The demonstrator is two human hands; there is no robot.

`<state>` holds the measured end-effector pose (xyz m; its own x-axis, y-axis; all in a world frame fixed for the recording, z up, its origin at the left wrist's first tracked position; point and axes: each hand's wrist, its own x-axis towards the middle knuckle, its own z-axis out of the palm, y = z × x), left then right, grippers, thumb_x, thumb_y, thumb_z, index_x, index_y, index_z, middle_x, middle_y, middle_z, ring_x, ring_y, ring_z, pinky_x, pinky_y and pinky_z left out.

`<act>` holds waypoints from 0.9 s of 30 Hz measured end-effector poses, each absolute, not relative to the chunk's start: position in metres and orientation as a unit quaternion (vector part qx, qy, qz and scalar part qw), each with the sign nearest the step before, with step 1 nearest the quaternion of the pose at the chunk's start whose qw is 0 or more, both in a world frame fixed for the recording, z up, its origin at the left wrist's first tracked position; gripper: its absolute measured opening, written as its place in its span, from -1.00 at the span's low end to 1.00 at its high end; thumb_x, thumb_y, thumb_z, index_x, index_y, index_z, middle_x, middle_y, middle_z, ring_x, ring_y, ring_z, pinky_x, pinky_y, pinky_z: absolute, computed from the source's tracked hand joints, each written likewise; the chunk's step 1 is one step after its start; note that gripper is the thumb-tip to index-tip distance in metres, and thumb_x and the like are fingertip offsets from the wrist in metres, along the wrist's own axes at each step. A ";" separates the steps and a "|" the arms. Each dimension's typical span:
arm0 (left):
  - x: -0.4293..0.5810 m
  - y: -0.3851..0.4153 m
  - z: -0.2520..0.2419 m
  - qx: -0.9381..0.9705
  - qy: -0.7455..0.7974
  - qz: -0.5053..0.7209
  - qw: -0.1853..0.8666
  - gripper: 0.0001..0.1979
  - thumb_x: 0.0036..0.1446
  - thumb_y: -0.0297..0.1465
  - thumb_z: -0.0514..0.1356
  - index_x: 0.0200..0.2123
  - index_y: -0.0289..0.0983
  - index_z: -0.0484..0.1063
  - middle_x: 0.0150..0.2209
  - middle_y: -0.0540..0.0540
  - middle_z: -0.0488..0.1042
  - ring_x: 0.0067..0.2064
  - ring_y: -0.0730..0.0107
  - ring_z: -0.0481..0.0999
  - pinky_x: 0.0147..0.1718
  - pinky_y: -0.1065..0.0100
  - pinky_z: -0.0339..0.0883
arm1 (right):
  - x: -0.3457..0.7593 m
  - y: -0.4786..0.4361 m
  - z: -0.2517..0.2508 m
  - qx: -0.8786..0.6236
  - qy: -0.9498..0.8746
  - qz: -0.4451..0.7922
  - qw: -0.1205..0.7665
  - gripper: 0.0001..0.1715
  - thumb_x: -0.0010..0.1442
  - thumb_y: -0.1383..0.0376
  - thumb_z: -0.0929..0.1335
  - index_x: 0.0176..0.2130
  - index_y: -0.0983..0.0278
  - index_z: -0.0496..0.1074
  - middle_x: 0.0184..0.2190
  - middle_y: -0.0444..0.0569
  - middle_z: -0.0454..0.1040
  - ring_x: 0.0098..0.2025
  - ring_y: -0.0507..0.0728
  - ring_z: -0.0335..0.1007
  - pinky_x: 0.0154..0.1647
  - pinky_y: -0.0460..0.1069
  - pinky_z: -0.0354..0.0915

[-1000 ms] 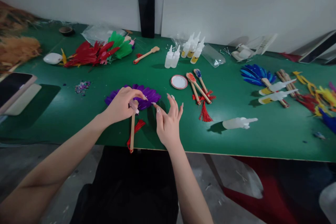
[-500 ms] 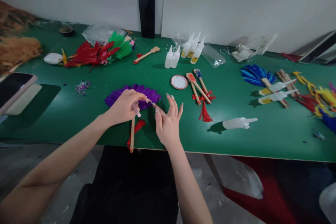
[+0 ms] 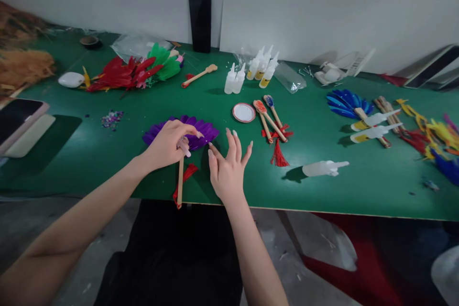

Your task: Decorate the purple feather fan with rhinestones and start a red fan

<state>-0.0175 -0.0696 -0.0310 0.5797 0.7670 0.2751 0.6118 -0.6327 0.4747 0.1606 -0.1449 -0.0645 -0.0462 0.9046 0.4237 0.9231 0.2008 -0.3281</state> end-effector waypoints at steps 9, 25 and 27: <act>-0.026 -0.064 -0.033 0.829 0.436 0.333 0.106 -0.59 -0.09 -0.68 0.07 -0.15 -0.23 0.34 -0.22 -0.05 0.50 -0.18 0.25 0.38 -0.21 0.23 0.26 | 0.174 -0.146 -0.063 -0.640 -0.606 0.100 0.463 -0.41 0.40 0.22 0.00 -0.08 0.25 0.52 0.19 0.07 0.25 0.26 0.19 0.15 0.33 0.37 -0.26; -0.059 -0.048 -0.027 0.624 0.537 0.562 0.077 -0.83 0.21 -0.25 0.13 -0.14 -0.10 0.29 -0.25 -0.05 0.40 -0.41 0.44 0.34 -0.56 0.34 0.16 | 0.207 -0.203 -0.053 -0.622 -0.748 0.085 0.215 -0.48 0.37 0.22 0.06 0.25 0.15 0.20 0.40 0.04 -0.23 0.41 0.32 -0.36 0.31 0.39 -0.18; -0.058 -0.049 -0.026 0.622 0.543 0.558 0.081 -0.85 0.22 -0.25 0.13 -0.15 -0.10 0.29 -0.25 -0.06 0.39 -0.40 0.43 0.35 -0.56 0.34 0.16 | 0.204 -0.209 -0.054 -0.622 -0.758 0.070 0.186 -0.48 0.37 0.21 0.08 0.27 0.13 0.17 0.40 0.04 -0.26 0.41 0.34 -0.38 0.31 0.40 -0.20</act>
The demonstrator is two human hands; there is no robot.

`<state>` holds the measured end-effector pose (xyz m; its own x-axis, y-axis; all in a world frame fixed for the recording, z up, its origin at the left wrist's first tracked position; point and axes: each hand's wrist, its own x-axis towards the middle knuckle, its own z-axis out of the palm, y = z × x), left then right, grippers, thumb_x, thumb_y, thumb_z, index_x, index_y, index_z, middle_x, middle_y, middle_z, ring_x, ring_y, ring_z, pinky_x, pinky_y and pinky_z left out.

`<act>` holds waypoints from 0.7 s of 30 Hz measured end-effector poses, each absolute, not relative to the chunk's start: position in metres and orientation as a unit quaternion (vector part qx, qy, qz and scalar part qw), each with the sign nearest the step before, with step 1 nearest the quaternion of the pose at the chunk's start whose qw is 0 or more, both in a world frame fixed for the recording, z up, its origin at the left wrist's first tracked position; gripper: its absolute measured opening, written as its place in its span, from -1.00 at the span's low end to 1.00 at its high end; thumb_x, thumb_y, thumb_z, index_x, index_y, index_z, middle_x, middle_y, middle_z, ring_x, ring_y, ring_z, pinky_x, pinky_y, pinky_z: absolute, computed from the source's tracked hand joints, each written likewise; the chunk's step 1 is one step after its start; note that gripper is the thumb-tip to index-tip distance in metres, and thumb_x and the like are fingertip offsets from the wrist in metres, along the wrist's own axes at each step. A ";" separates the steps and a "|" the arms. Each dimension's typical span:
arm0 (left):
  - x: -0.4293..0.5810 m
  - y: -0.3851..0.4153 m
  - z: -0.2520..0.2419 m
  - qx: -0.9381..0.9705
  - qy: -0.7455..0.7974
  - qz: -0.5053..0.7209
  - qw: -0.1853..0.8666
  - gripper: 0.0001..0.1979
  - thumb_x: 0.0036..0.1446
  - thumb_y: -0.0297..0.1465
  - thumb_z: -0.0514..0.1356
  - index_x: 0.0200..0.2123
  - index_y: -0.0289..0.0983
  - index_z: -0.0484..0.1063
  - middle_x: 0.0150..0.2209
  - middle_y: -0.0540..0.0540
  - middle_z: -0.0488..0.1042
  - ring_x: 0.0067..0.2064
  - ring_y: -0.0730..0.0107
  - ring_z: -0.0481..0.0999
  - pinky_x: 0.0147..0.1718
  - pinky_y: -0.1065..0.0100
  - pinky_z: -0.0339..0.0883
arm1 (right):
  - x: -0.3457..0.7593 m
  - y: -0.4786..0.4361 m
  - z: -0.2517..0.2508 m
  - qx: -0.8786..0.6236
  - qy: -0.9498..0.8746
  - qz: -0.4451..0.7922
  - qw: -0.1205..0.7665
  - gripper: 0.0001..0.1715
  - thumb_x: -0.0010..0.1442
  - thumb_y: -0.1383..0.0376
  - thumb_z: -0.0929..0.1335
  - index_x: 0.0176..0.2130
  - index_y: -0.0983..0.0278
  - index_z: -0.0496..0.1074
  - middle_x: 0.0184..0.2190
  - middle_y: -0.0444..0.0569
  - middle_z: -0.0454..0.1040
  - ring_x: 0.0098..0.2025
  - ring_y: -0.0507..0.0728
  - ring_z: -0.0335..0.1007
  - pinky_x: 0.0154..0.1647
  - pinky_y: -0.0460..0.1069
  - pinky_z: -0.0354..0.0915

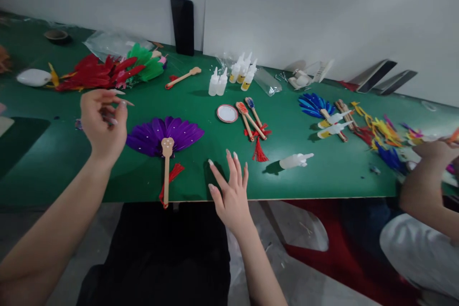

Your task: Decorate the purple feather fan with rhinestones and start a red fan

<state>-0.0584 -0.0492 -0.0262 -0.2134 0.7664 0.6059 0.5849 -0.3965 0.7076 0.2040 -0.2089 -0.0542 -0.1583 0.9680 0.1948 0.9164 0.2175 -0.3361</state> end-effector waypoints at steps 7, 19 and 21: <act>-0.058 -0.051 -0.027 0.633 0.556 0.535 0.069 -0.85 0.22 -0.30 0.12 -0.13 -0.08 0.29 -0.26 -0.06 0.41 -0.37 0.40 0.36 -0.54 0.31 0.17 | 0.192 -0.203 -0.059 -0.621 -0.769 0.032 0.150 -0.49 0.37 0.21 0.11 0.26 0.05 0.17 0.40 0.02 -0.21 0.41 0.31 -0.31 0.32 0.38 -0.22; -0.059 -0.051 -0.028 0.634 0.560 0.526 0.090 -0.82 0.22 -0.29 0.12 -0.10 -0.04 0.28 -0.24 -0.06 0.44 -0.34 0.37 0.38 -0.55 0.29 0.20 | 0.212 -0.203 -0.063 -0.694 -0.704 -0.015 0.152 -0.49 0.37 0.23 0.10 0.27 0.09 0.15 0.40 0.06 -0.19 0.40 0.34 -0.25 0.27 0.42 -0.12; -0.060 -0.051 -0.028 0.636 0.562 0.522 0.088 -0.82 0.21 -0.28 0.12 -0.10 -0.05 0.28 -0.25 -0.05 0.44 -0.34 0.37 0.38 -0.55 0.28 0.20 | 0.199 -0.204 -0.061 -0.677 -0.720 -0.004 0.151 -0.47 0.37 0.24 0.10 0.29 0.09 0.10 0.40 0.06 -0.21 0.41 0.32 -0.28 0.29 0.40 -0.15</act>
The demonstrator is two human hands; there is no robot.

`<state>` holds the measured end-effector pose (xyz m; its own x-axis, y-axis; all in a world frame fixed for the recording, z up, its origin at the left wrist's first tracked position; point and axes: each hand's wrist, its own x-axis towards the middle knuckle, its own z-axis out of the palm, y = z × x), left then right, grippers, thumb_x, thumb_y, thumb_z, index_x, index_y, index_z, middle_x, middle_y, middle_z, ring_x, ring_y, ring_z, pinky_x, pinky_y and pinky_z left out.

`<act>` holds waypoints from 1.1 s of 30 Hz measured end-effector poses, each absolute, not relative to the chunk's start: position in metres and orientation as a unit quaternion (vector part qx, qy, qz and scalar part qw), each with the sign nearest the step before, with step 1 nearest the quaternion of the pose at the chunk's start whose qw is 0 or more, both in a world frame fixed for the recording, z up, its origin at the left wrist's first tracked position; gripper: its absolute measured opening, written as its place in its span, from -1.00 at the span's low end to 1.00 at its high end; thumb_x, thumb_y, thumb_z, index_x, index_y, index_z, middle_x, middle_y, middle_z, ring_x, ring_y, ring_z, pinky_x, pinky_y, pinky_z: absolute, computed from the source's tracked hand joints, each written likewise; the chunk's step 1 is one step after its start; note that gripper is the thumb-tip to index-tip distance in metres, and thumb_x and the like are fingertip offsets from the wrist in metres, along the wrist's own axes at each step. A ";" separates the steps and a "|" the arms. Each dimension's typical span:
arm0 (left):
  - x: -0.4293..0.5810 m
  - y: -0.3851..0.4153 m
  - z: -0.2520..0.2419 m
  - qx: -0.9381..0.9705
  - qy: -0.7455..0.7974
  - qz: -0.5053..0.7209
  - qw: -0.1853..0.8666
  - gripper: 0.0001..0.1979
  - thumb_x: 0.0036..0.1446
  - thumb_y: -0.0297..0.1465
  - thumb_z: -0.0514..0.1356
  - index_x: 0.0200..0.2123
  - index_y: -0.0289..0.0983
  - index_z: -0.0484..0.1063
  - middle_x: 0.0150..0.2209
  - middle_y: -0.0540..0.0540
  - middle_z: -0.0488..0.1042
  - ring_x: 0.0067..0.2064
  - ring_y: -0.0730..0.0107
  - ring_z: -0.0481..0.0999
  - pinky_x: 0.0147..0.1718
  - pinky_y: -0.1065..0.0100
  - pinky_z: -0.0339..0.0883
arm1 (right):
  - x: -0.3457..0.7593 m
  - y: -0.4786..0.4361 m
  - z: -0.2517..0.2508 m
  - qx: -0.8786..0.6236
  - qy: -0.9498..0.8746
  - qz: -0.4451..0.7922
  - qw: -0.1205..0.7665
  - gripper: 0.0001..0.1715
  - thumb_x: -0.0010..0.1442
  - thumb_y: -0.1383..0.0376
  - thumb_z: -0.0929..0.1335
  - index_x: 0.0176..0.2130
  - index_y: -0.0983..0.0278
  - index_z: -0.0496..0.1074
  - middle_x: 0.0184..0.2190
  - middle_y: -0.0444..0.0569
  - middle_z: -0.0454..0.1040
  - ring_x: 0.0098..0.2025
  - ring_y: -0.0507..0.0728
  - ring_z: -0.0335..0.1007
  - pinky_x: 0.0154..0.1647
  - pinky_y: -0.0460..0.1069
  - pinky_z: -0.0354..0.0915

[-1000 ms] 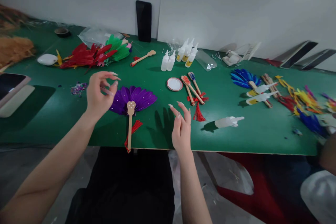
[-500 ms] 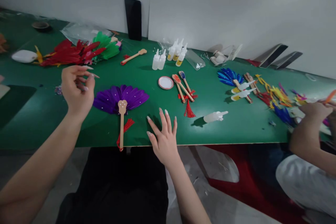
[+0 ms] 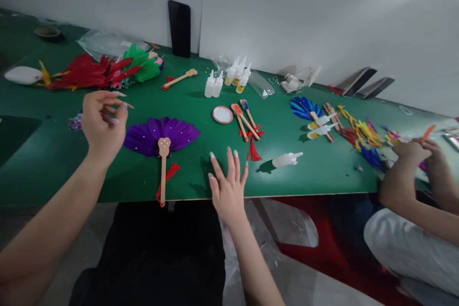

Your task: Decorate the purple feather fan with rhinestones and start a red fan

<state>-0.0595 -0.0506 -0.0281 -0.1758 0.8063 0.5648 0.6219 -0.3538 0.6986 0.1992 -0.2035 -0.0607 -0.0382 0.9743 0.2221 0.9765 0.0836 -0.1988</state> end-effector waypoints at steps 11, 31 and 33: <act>-0.059 -0.052 -0.024 0.621 0.562 0.537 0.096 -0.77 0.19 -0.30 0.14 -0.08 -0.04 0.23 -0.29 -0.02 0.44 -0.40 0.39 0.34 -0.57 0.29 0.14 | 0.206 -0.199 -0.062 -0.693 -0.709 -0.011 0.128 -0.50 0.38 0.21 0.10 0.24 0.11 0.22 0.37 0.09 -0.06 0.39 0.31 -0.21 0.28 0.40 -0.16; -0.058 -0.051 -0.029 0.614 0.559 0.549 0.097 -0.79 0.19 -0.31 0.15 -0.09 -0.06 0.26 -0.40 0.01 0.36 -0.50 0.45 0.24 -0.54 0.33 0.11 | 0.207 -0.200 -0.066 -0.701 -0.701 -0.020 0.129 -0.49 0.38 0.21 0.09 0.26 0.12 0.19 0.37 0.12 -0.05 0.39 0.32 -0.19 0.27 0.44 -0.18; -0.058 -0.051 -0.029 0.616 0.557 0.549 0.097 -0.79 0.19 -0.30 0.15 -0.09 -0.06 0.27 -0.39 0.01 0.37 -0.50 0.45 0.24 -0.55 0.33 0.12 | 0.203 -0.202 -0.065 -0.697 -0.705 -0.021 0.133 -0.48 0.39 0.22 0.08 0.27 0.17 0.17 0.36 0.15 -0.05 0.39 0.31 -0.21 0.28 0.42 -0.19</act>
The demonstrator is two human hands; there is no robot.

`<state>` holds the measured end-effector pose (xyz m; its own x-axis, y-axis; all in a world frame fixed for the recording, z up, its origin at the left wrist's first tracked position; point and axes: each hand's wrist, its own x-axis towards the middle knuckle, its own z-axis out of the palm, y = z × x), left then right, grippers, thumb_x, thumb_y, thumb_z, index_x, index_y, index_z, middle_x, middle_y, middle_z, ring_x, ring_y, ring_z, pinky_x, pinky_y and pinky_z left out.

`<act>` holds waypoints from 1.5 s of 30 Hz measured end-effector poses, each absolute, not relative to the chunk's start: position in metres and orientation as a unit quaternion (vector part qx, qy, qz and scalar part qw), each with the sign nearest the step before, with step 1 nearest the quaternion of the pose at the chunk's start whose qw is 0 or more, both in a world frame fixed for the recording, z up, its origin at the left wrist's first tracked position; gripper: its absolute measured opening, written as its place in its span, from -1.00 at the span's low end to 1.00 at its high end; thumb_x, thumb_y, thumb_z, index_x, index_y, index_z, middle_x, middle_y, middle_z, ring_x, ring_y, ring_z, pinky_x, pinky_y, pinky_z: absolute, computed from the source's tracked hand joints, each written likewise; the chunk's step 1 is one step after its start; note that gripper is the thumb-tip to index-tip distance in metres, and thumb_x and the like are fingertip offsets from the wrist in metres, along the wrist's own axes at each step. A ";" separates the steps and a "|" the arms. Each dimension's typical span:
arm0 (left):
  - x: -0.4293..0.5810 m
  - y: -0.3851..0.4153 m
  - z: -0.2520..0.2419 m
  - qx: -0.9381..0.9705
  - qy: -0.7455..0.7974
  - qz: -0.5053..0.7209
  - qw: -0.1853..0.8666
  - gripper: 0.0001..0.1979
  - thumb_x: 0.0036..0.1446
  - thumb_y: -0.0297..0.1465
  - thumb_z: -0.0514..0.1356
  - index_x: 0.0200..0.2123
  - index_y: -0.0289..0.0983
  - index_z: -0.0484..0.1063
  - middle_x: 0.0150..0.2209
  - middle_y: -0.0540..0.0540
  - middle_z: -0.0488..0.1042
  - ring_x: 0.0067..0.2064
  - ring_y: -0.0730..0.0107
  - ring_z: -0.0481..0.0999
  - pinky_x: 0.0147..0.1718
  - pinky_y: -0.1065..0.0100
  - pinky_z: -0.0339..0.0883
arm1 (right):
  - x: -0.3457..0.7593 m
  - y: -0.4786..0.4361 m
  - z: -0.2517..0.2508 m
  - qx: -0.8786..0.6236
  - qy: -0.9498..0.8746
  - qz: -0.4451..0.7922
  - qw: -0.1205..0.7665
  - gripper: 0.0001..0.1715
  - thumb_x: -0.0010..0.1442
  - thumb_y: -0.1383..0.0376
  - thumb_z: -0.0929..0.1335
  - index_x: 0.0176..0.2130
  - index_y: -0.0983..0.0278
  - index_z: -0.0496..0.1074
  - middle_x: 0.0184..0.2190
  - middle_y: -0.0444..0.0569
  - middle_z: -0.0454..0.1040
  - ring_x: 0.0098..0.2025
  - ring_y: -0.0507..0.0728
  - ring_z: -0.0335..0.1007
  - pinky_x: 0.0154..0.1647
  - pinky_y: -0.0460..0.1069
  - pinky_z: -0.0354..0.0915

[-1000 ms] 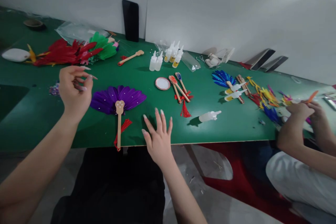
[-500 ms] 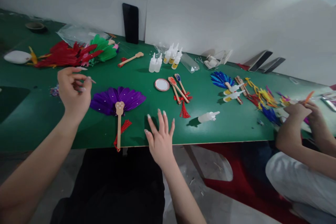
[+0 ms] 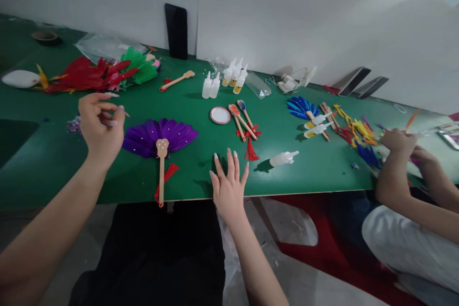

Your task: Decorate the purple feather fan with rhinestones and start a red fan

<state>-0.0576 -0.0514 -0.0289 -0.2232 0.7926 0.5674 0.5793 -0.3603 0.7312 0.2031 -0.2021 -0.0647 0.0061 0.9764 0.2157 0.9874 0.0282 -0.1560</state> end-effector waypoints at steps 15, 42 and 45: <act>-0.056 -0.050 -0.031 0.612 0.563 0.549 0.089 -0.78 0.16 -0.46 0.15 -0.12 -0.14 0.27 -0.41 0.02 0.36 -0.51 0.49 0.22 -0.54 0.39 0.10 | 0.185 -0.225 -0.055 -0.660 -0.741 0.024 0.122 -0.50 0.39 0.27 0.08 0.26 0.09 0.18 0.37 0.05 -0.06 0.40 0.25 -0.20 0.32 0.38 -0.24; -0.058 -0.043 -0.036 0.624 0.544 0.559 0.050 -0.73 0.09 -0.57 0.17 -0.11 -0.34 0.30 -0.46 0.04 0.33 -0.53 0.60 0.22 -0.55 0.50 0.08 | 0.186 -0.208 -0.065 -0.682 -0.720 -0.004 0.128 -0.48 0.39 0.23 0.07 0.28 0.14 0.15 0.37 0.10 -0.05 0.40 0.26 -0.22 0.31 0.37 -0.23; -0.059 -0.043 -0.037 0.624 0.541 0.562 0.050 -0.73 0.10 -0.56 0.16 -0.10 -0.32 0.29 -0.46 0.05 0.33 -0.53 0.59 0.25 -0.55 0.49 0.08 | 0.186 -0.219 -0.065 -0.683 -0.721 0.000 0.120 -0.49 0.39 0.26 0.07 0.28 0.13 0.14 0.36 0.07 -0.02 0.39 0.24 -0.19 0.32 0.36 -0.23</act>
